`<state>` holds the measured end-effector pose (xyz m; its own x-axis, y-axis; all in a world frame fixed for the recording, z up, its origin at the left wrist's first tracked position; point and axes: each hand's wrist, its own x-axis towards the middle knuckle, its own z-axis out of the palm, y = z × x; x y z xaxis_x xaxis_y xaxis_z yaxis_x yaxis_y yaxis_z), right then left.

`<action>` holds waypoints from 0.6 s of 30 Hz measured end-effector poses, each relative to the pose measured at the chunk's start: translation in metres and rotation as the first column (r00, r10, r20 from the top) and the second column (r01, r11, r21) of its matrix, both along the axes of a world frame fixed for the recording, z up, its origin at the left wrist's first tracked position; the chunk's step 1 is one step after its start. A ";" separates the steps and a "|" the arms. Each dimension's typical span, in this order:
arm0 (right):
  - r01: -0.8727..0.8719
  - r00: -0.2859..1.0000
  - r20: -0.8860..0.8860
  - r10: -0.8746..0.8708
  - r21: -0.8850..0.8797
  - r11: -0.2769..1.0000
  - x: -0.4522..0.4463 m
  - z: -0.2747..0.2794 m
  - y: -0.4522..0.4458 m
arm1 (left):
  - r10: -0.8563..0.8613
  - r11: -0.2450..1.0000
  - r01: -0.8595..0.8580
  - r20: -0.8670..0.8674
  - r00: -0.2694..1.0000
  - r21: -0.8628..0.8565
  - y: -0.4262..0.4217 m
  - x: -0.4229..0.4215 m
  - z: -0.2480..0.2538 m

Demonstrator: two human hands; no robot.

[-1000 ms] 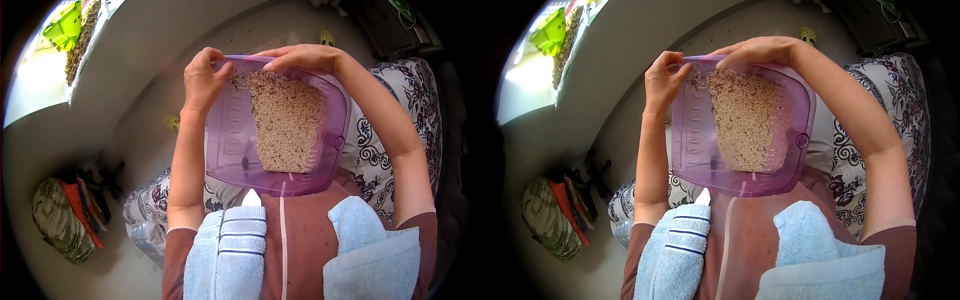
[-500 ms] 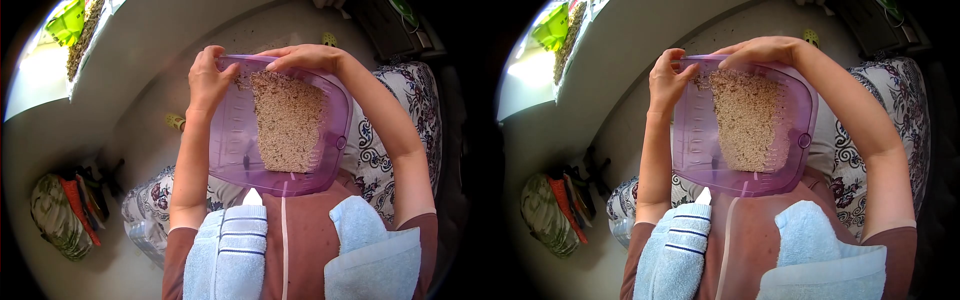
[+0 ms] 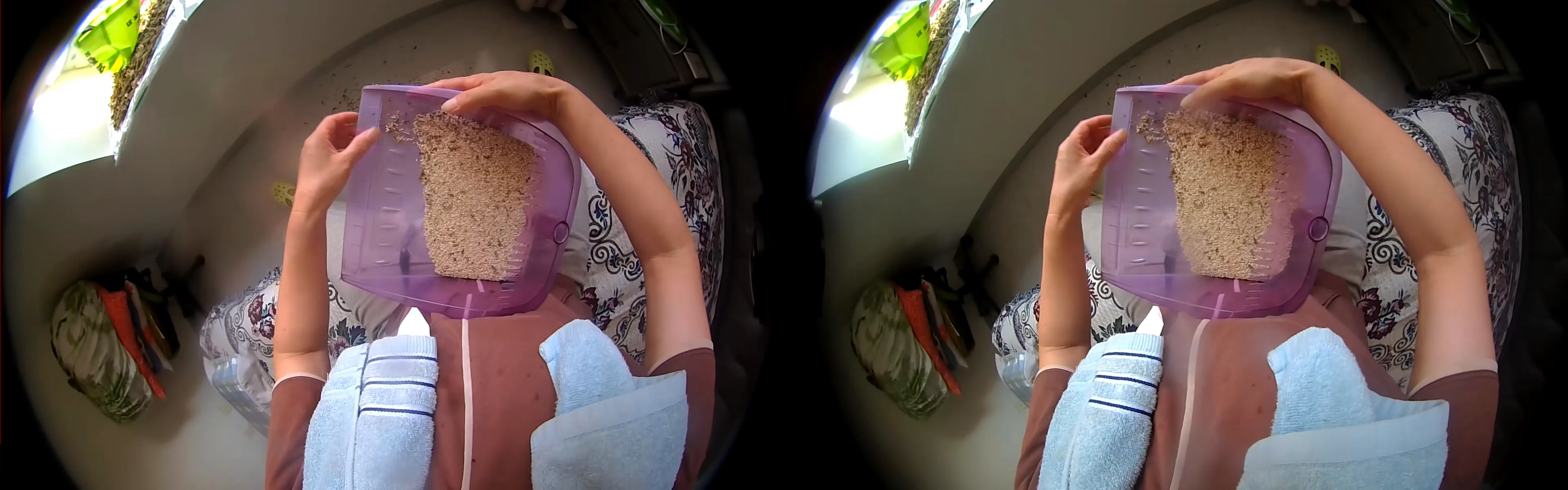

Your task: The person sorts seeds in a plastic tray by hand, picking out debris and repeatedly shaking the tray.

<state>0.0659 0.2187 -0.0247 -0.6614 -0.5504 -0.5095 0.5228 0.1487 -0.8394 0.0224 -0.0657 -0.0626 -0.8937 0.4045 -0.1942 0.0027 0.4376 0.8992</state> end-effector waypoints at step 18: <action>0.042 0.999 -0.003 -0.042 -0.026 0.999 0.003 -0.004 0.003 | -0.122 0.968 -0.045 -0.619 0.776 -0.248 0.028 0.018 0.027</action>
<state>0.0692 0.2216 -0.0292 -0.6859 -0.5354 -0.4928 0.5251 0.1046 -0.8446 0.0401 -0.0379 -0.0359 -0.8337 0.4579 0.3087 0.5484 0.6212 0.5598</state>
